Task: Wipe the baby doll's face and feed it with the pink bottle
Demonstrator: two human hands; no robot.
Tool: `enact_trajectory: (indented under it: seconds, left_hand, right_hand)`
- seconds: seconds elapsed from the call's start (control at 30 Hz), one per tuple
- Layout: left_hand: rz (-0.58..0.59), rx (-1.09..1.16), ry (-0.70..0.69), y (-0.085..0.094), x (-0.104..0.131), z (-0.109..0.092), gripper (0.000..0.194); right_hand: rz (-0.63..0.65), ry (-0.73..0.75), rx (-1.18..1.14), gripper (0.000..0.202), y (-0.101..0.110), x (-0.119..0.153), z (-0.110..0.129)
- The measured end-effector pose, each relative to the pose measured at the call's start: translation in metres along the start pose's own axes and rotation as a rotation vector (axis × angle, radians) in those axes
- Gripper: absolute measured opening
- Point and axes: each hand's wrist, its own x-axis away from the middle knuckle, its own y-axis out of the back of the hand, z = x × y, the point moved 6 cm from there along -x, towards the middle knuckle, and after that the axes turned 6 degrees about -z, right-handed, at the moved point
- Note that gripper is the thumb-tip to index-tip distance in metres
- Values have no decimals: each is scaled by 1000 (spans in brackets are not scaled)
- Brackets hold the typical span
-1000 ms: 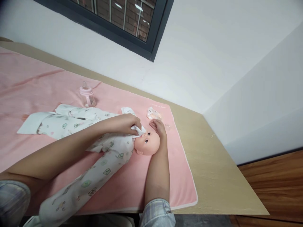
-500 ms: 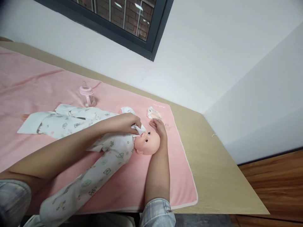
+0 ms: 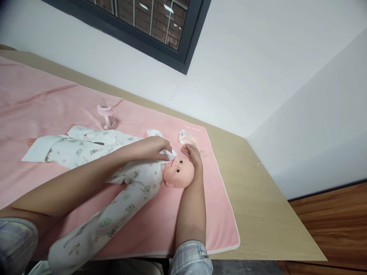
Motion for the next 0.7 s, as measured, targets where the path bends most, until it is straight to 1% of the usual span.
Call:
enact_trajectory:
  seconds: [0.2, 0.33, 0.7]
  left_hand:
    - [-40, -4, 1, 5, 1, -4, 8]
    - [-31, 27, 4, 4, 0, -5, 8]
    - [-91, -6, -58, 0, -3, -3, 11]
  right_hand:
    - [-9, -7, 24, 6, 1, 1, 0]
    - [-17, -10, 34, 7, 2, 2, 0]
    - [14, 19, 39, 12, -1, 3, 1]
